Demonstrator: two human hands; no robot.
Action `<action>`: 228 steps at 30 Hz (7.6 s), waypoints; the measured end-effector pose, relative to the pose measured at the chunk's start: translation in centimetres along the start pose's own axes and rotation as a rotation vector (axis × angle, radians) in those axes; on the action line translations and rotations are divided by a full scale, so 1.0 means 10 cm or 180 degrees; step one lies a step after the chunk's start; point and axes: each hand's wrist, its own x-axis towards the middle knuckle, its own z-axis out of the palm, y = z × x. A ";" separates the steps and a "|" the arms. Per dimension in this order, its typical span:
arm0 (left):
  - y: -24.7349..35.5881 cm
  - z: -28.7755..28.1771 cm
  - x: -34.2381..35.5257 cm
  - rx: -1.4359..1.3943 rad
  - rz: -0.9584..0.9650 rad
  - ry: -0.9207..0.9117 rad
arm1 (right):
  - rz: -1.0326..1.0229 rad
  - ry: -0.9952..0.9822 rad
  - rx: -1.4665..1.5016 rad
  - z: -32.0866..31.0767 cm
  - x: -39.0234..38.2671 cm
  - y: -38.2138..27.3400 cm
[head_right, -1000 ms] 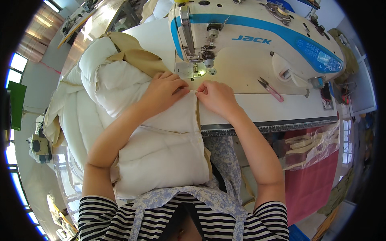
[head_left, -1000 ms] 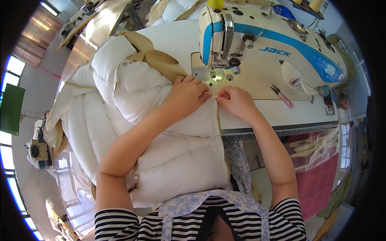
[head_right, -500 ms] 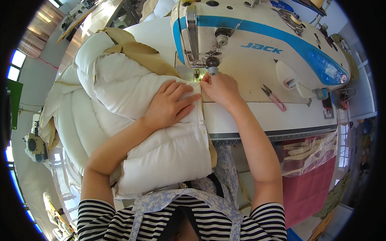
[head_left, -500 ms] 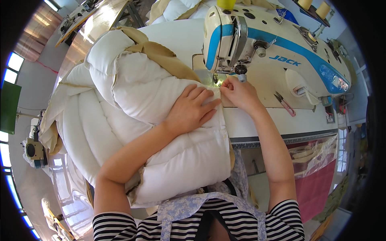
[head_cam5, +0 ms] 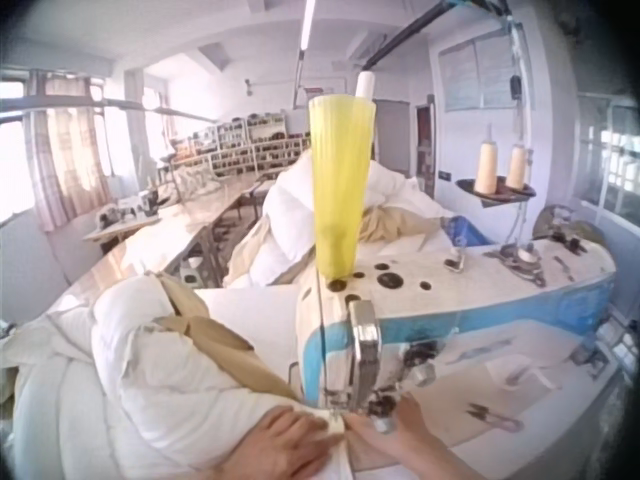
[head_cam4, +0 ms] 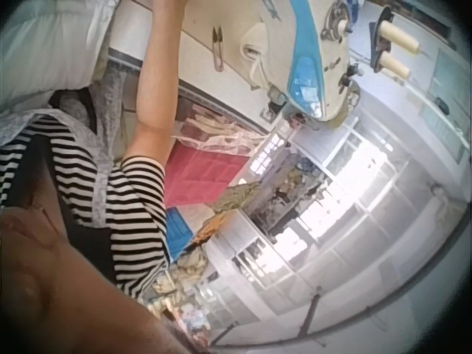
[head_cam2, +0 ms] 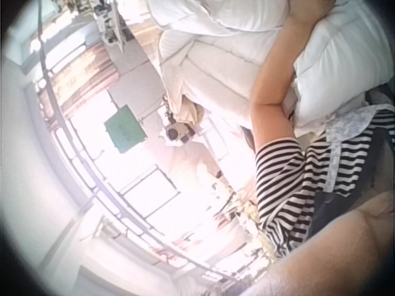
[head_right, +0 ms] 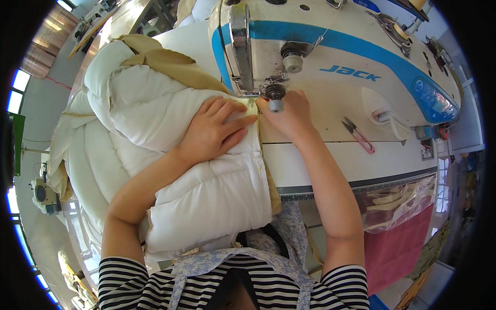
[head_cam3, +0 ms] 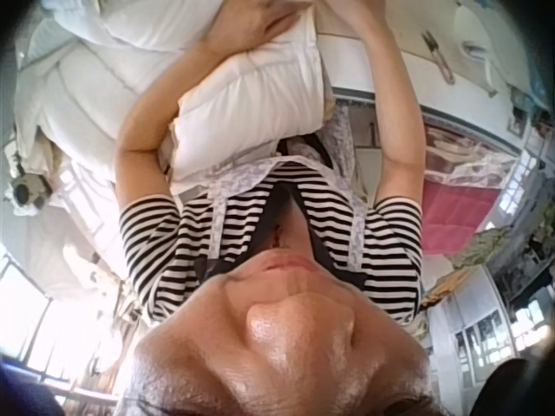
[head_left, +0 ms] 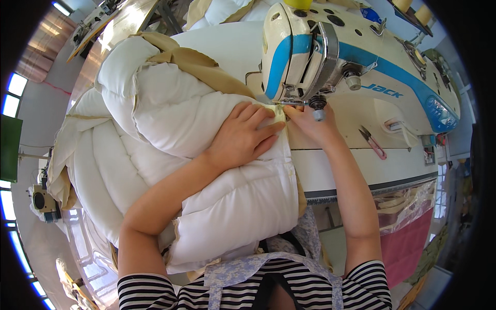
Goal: The person sews a beige puffer jacket using a sewing machine. They guide the fabric under the needle, align seams, and adjust the jacket as it moves through the machine. The person occasionally lifts and repositions the jacket to continue stitching different sections.
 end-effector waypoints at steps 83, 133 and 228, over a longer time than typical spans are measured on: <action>0.91 -0.33 -0.12 0.0495 -0.0292 -0.0614 | -0.2925 0.0438 0.0044 -0.15 -1.29 -0.11; 0.75 0.15 -0.11 0.0188 -0.1087 -0.0024 | -0.2236 0.0213 0.0418 -0.53 -0.62 0.07; 1.16 -0.53 -0.37 0.0515 -0.1938 -0.0129 | -0.2785 -0.0273 0.0590 -0.21 -1.67 -0.29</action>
